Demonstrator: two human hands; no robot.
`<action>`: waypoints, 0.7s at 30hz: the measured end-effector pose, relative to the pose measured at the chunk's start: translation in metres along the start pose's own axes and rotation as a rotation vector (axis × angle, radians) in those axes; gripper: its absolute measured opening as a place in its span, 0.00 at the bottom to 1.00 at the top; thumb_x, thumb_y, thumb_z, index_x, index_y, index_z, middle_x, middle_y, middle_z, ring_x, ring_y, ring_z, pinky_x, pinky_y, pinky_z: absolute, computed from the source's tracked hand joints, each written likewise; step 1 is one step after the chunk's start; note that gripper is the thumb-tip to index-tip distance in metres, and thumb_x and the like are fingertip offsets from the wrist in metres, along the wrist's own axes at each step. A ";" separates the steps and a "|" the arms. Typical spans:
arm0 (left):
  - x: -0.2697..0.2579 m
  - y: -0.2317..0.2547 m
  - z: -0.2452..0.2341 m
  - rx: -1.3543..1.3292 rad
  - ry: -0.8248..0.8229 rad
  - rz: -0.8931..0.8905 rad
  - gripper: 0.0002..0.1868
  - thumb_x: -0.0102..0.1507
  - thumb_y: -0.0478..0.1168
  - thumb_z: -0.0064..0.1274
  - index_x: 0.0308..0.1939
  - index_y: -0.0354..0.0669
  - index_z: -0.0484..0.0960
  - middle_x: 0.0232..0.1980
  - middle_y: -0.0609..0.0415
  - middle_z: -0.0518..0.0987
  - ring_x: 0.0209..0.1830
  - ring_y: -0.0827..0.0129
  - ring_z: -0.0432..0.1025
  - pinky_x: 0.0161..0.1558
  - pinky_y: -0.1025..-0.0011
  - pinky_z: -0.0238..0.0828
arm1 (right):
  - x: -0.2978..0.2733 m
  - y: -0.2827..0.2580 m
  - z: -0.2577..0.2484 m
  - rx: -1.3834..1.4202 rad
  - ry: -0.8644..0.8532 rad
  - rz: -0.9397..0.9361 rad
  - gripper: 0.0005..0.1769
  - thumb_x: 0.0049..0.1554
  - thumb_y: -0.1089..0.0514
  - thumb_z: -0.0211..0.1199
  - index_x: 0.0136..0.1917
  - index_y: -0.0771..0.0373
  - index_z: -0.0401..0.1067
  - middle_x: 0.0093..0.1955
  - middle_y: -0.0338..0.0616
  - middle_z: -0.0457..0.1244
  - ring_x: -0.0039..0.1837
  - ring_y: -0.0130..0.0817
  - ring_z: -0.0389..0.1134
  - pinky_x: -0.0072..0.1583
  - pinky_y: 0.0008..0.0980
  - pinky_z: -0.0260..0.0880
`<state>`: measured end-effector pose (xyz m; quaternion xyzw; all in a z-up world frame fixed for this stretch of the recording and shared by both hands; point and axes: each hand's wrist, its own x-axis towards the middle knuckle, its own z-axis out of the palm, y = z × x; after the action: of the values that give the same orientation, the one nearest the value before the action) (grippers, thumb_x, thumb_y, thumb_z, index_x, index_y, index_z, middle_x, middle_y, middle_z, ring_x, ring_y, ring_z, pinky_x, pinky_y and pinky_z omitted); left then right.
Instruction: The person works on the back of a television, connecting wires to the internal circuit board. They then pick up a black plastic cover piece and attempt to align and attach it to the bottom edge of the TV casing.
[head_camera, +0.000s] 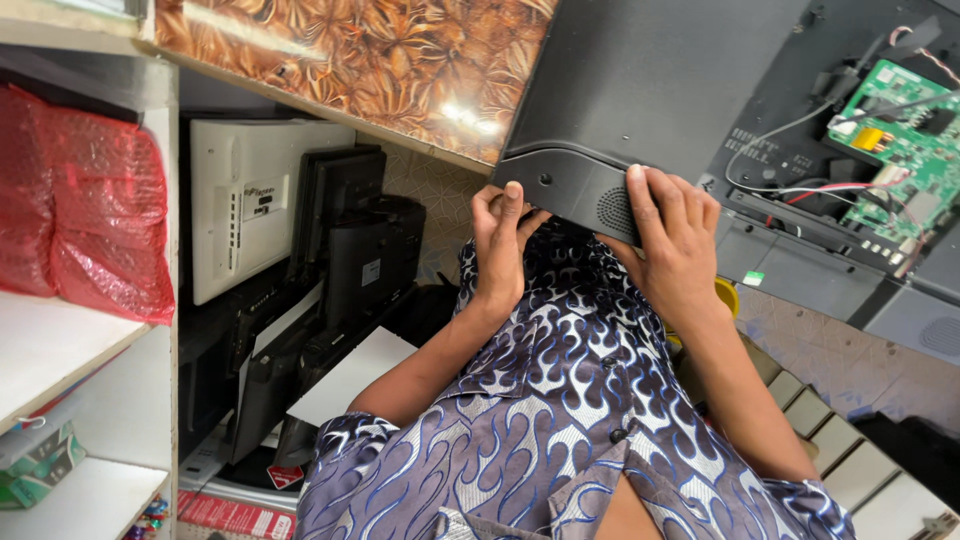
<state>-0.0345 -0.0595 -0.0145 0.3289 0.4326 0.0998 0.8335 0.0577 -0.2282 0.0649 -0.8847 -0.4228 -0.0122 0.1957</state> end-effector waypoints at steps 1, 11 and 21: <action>-0.005 0.006 0.004 0.004 -0.012 -0.005 0.23 0.69 0.52 0.56 0.53 0.43 0.62 0.46 0.55 0.67 0.48 0.65 0.72 0.59 0.50 0.77 | -0.001 -0.001 0.001 -0.008 0.005 0.010 0.44 0.52 0.52 0.78 0.75 0.75 0.65 0.66 0.64 0.62 0.65 0.60 0.63 0.61 0.53 0.56; -0.017 0.015 0.030 -0.038 0.174 0.008 0.25 0.60 0.41 0.68 0.51 0.47 0.66 0.40 0.59 0.69 0.41 0.67 0.74 0.52 0.63 0.81 | -0.008 -0.001 0.016 -0.044 0.011 0.019 0.48 0.51 0.51 0.78 0.76 0.71 0.61 0.71 0.63 0.60 0.71 0.56 0.61 0.69 0.54 0.54; 0.004 -0.012 0.006 0.036 0.177 0.108 0.21 0.66 0.53 0.64 0.43 0.48 0.69 0.35 0.62 0.67 0.36 0.68 0.72 0.49 0.65 0.81 | -0.012 0.002 0.031 -0.069 0.387 -0.071 0.45 0.47 0.47 0.78 0.70 0.71 0.65 0.69 0.65 0.60 0.72 0.64 0.61 0.75 0.59 0.52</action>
<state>-0.0288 -0.0695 -0.0222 0.3567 0.4880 0.1655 0.7792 0.0474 -0.2271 0.0337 -0.8565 -0.4077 -0.2036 0.2425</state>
